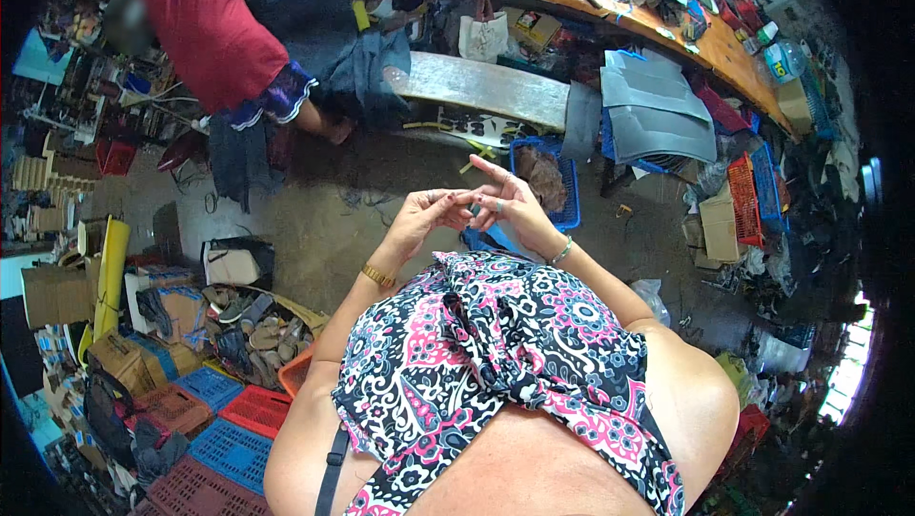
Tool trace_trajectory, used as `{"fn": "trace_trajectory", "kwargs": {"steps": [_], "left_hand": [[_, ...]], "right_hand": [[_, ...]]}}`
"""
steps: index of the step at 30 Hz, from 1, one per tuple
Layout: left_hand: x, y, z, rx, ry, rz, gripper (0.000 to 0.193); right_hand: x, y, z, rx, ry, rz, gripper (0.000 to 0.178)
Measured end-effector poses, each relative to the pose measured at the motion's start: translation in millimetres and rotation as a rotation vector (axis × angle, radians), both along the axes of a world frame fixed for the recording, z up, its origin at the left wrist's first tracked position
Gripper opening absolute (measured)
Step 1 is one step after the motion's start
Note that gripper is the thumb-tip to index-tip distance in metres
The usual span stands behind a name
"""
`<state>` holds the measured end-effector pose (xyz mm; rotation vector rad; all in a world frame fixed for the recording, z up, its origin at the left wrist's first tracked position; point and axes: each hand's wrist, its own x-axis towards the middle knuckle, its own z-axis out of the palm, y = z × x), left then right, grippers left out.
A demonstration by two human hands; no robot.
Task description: Sort leather components and hammer a leather upper piece onto a shoe template.
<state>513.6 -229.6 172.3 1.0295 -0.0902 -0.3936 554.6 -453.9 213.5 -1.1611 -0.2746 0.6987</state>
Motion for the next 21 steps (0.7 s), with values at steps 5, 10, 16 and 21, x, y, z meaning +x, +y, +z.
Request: {"fn": "trace_trajectory", "kwargs": {"steps": [5,10,16,21], "left_hand": [[-3,-4,-27,0.076,0.000,0.166,0.021],[5,3,-34,0.240,-0.089,0.347,0.017],[20,7,-23,0.312,-0.235,0.450,0.019],[24,0,-15,0.647,-0.458,0.615,0.026]], "right_hand": [[-2,2,-2,-0.075,-0.057,0.061,0.078],[5,7,2,-0.077,0.055,0.099,0.083],[30,20,2,0.138,0.208,0.180,0.076],[24,26,14,0.229,0.329,0.165,0.072]]}}
